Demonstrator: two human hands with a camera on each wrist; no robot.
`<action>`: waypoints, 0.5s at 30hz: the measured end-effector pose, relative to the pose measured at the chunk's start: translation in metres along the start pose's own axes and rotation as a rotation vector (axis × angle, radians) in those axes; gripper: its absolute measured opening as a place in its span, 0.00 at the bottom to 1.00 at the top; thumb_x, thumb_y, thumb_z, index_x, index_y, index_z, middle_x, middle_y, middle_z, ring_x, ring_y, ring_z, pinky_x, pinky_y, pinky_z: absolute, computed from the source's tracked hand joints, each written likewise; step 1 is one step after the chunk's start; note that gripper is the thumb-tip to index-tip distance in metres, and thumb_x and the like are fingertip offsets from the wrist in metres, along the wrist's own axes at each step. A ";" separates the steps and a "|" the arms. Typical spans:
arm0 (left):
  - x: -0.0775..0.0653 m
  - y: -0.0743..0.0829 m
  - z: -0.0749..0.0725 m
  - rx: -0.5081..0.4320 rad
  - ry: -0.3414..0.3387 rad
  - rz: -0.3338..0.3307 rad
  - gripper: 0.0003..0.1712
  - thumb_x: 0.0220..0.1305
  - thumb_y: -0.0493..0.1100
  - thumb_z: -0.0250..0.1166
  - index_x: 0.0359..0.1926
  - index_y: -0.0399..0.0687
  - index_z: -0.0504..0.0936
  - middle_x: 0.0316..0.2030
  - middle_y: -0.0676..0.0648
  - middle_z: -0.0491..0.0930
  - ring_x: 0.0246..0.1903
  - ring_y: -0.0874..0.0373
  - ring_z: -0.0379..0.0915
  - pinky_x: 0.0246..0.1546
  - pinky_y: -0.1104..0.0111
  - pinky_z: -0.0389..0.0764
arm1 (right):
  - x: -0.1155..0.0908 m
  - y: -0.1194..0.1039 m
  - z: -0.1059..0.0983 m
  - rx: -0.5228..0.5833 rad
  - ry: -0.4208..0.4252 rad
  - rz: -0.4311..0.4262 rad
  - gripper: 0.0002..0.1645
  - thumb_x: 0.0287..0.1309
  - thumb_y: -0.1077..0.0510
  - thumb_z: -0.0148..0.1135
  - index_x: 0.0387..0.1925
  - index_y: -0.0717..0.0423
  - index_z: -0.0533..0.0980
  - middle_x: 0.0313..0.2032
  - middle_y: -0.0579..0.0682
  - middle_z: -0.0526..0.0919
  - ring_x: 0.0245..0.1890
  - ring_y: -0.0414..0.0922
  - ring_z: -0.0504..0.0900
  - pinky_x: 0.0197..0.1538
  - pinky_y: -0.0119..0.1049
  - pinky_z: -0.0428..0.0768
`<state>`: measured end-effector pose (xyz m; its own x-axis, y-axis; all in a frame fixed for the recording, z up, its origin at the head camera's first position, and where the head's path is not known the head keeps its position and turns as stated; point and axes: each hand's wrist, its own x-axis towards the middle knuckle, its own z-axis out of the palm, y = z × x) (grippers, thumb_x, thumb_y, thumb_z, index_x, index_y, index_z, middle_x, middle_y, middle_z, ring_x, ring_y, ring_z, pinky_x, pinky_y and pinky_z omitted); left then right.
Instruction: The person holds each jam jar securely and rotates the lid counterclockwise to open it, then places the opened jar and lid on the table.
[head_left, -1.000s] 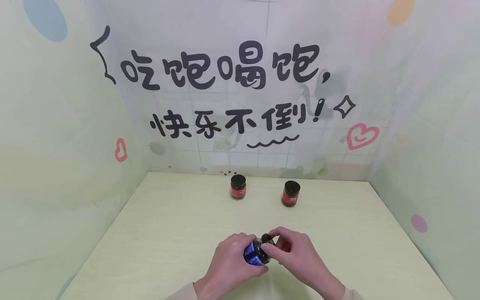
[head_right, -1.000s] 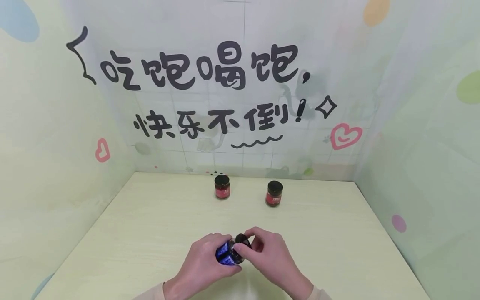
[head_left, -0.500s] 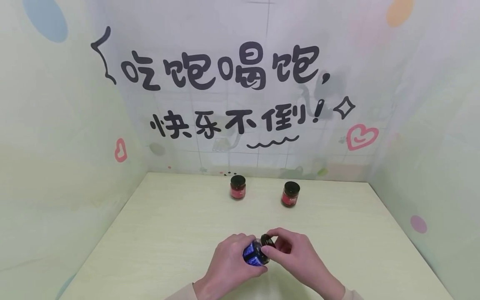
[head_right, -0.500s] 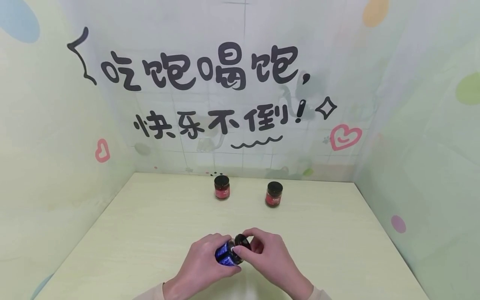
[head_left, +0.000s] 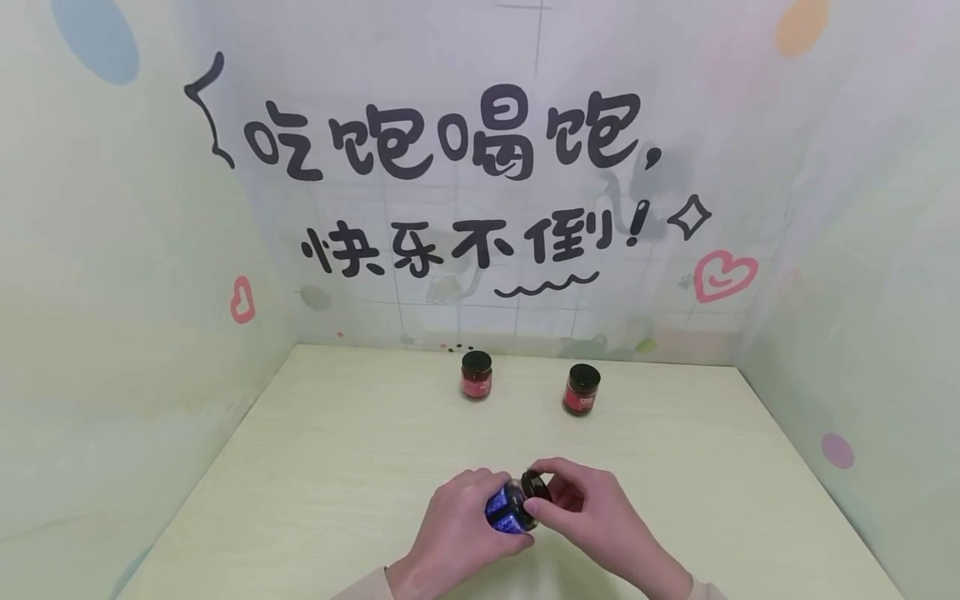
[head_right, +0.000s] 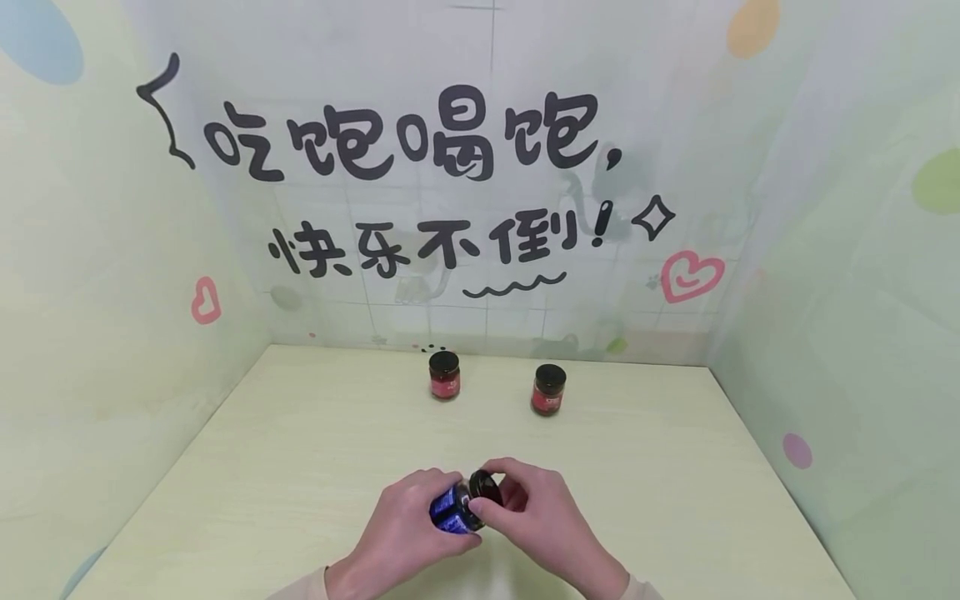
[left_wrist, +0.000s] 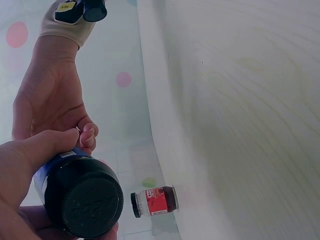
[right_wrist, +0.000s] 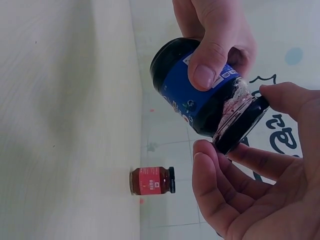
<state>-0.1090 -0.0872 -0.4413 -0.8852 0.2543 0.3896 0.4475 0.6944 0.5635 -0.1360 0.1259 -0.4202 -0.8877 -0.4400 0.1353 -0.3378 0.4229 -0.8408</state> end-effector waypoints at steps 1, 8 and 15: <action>0.000 0.000 0.000 0.000 0.001 0.001 0.27 0.41 0.57 0.83 0.42 0.55 0.83 0.30 0.64 0.75 0.31 0.69 0.68 0.31 0.74 0.73 | 0.000 0.000 0.000 0.002 -0.001 -0.003 0.20 0.59 0.42 0.71 0.51 0.41 0.80 0.29 0.41 0.81 0.26 0.40 0.81 0.32 0.34 0.80; 0.000 -0.001 0.000 -0.005 0.006 0.010 0.26 0.42 0.57 0.82 0.41 0.56 0.83 0.31 0.64 0.75 0.31 0.69 0.68 0.31 0.74 0.73 | -0.001 -0.001 -0.001 0.019 -0.006 -0.021 0.22 0.60 0.43 0.71 0.54 0.42 0.80 0.30 0.41 0.82 0.28 0.40 0.82 0.35 0.34 0.82; -0.001 -0.001 0.000 -0.006 -0.003 -0.010 0.30 0.41 0.57 0.83 0.45 0.53 0.84 0.32 0.62 0.77 0.32 0.69 0.69 0.32 0.74 0.74 | -0.002 0.000 -0.001 0.025 -0.012 -0.075 0.22 0.61 0.45 0.70 0.56 0.41 0.79 0.31 0.40 0.83 0.31 0.39 0.83 0.38 0.35 0.83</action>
<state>-0.1083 -0.0883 -0.4420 -0.8902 0.2491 0.3815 0.4391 0.6928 0.5720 -0.1348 0.1272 -0.4197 -0.8562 -0.4794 0.1925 -0.3953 0.3681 -0.8416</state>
